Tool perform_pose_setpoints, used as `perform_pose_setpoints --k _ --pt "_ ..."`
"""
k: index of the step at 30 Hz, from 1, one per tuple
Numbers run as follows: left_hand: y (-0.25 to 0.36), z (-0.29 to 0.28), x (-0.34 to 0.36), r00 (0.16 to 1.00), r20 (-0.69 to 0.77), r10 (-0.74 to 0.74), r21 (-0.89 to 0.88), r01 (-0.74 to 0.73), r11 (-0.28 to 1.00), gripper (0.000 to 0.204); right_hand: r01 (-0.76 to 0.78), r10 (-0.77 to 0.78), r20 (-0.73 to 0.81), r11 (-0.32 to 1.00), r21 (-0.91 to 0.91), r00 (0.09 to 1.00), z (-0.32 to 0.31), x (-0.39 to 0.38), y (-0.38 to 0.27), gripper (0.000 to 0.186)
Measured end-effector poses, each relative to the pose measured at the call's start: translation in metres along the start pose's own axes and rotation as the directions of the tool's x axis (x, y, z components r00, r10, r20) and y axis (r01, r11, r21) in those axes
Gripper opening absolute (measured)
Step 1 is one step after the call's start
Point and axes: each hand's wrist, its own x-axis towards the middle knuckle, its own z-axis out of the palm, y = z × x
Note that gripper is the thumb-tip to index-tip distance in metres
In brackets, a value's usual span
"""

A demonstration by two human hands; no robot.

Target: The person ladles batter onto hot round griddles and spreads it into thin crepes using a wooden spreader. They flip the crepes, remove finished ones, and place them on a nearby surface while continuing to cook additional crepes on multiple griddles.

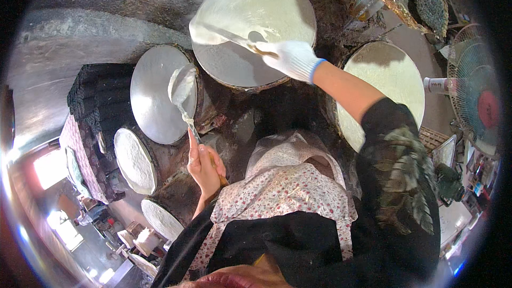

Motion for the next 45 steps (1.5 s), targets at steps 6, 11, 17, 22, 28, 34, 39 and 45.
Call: perform_pose_setpoints --k 6,11,17,22,28,34,39,45 --pt "-0.009 0.003 0.003 0.996 -0.066 -0.053 -0.115 0.045 0.992 0.057 -0.369 0.369 -0.013 0.929 -0.02 0.929 -0.012 0.021 0.001 0.039" --pt "-0.012 0.002 -0.003 0.995 -0.081 -0.052 -0.051 0.047 0.998 0.057 -0.257 0.174 0.286 0.923 0.285 0.942 -0.021 0.015 -0.001 0.043" --pt "0.001 0.003 0.055 0.997 -0.079 0.016 0.351 0.013 0.936 0.053 -0.238 0.281 -0.047 0.88 0.411 0.959 -0.02 0.057 0.021 0.05" --pt "-0.004 0.019 0.157 0.99 -0.044 0.136 0.277 -0.118 0.954 0.053 0.034 -0.034 0.247 0.999 0.004 0.968 -0.006 0.041 0.03 0.04" --pt "-0.019 0.033 0.166 0.998 -0.039 0.057 0.278 -0.044 0.96 0.052 0.019 -0.028 -0.086 0.994 -0.105 0.996 -0.03 0.002 0.046 0.039" --pt "-0.042 0.03 0.129 0.995 -0.037 0.092 0.503 -0.061 0.862 0.054 0.133 -0.123 0.104 0.987 -0.091 0.987 0.005 0.017 0.063 0.035" --pt "-0.047 0.012 0.07 0.992 0.021 0.124 0.637 -0.109 0.763 0.056 0.172 -0.179 -0.059 0.979 -0.108 0.982 0.005 -0.053 0.065 0.039" --pt "-0.015 -0.049 0.037 0.935 0.183 0.303 0.347 -0.35 0.87 0.06 -0.258 0.259 0.035 0.925 0.278 0.965 -0.056 -0.114 0.009 0.054"
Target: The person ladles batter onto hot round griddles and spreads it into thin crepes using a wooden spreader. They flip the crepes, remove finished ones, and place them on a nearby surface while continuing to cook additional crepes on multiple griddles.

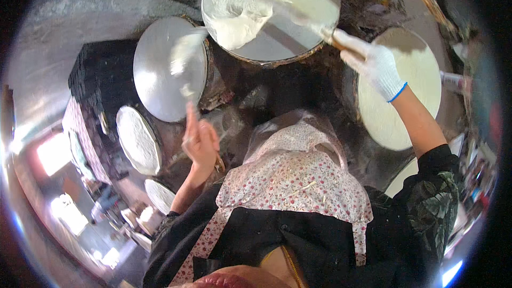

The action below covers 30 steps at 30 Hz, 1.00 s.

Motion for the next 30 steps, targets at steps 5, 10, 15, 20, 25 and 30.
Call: perform_pose_setpoints --k 5,10,15,20,25,30 --pt "0.014 -0.076 0.027 0.837 -0.225 0.499 -0.232 -0.543 0.807 0.063 0.097 0.003 -0.228 0.9 0.425 0.974 0.11 -0.017 -0.061 0.053" --pt "0.019 -0.119 0.015 0.86 -0.196 0.472 -0.313 -0.511 0.801 0.059 0.127 -0.028 -0.238 0.902 0.413 0.971 0.292 0.101 -0.187 0.062" --pt "-0.011 -0.152 -0.015 0.966 -0.121 0.227 -0.441 -0.257 0.86 0.058 -0.086 0.226 -0.443 0.946 0.313 0.868 0.306 0.128 -0.217 0.052" --pt "-0.027 -0.195 -0.024 0.975 -0.018 0.221 -0.474 -0.203 0.857 0.055 -0.249 0.533 -0.394 0.777 0.579 0.748 0.28 0.042 -0.178 0.063" --pt "-0.02 -0.225 -0.026 0.994 -0.105 -0.024 -0.706 -0.058 0.706 0.055 -0.12 0.28 -0.55 0.944 0.308 0.787 0.314 0.08 -0.204 0.056" --pt "-0.042 -0.214 -0.017 0.951 0.154 -0.268 -0.648 0.302 0.699 0.054 -0.237 0.327 -0.408 0.937 0.256 0.852 0.289 0.05 -0.172 0.059"
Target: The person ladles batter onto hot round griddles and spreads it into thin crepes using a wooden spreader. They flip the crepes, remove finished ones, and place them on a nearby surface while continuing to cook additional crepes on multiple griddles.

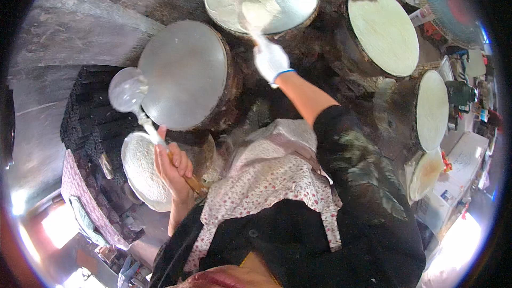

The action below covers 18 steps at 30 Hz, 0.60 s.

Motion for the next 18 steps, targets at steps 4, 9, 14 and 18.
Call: perform_pose_setpoints --k 4,9,14,18 --pt "-0.012 0.005 -0.002 0.99 0.108 -0.091 0.04 0.087 0.995 0.047 -0.211 0.246 -0.082 0.929 0.303 0.966 -0.04 -0.016 0.024 0.056" --pt "-0.006 0.029 -0.006 0.976 0.206 -0.073 0.051 0.064 0.997 0.04 -0.14 0.083 0.14 0.872 0.47 0.987 -0.021 -0.019 0.006 0.049" --pt "-0.007 0.058 -0.007 0.971 0.235 -0.043 0.028 0.037 0.999 0.033 0.216 -0.186 -0.222 0.969 0.117 0.957 -0.043 -0.026 0.043 0.05" --pt "-0.01 0.08 -0.007 0.98 0.196 -0.023 -0.005 0.025 1.0 0.027 -0.173 0.188 -0.038 0.952 0.254 0.981 -0.074 -0.028 0.07 0.047"
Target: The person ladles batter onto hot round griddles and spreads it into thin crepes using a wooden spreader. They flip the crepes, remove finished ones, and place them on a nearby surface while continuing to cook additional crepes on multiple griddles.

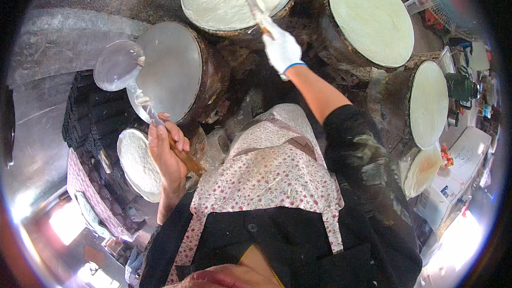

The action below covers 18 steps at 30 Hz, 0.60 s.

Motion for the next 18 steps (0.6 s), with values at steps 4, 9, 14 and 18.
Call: perform_pose_setpoints --k 4,9,14,18 --pt "0.0 0.024 0.0 0.997 -0.046 0.062 0.021 -0.061 0.998 0.024 0.203 -0.124 0.285 0.943 -0.265 0.951 -0.019 0.006 -0.004 0.047" --pt "-0.002 0.049 -0.001 0.989 -0.042 0.139 0.059 -0.137 0.989 0.022 0.063 -0.069 -0.06 0.994 -0.089 0.996 -0.048 0.023 -0.007 0.045" --pt "-0.008 0.075 -0.002 0.992 -0.086 0.089 0.048 -0.085 0.995 0.021 0.302 -0.239 0.255 0.92 -0.251 0.937 -0.052 0.005 -0.01 0.049" --pt "-0.01 0.089 0.004 0.988 -0.151 0.045 0.001 -0.045 0.999 0.02 0.263 -0.239 0.12 0.931 -0.252 0.963 -0.073 0.028 0.004 0.059"
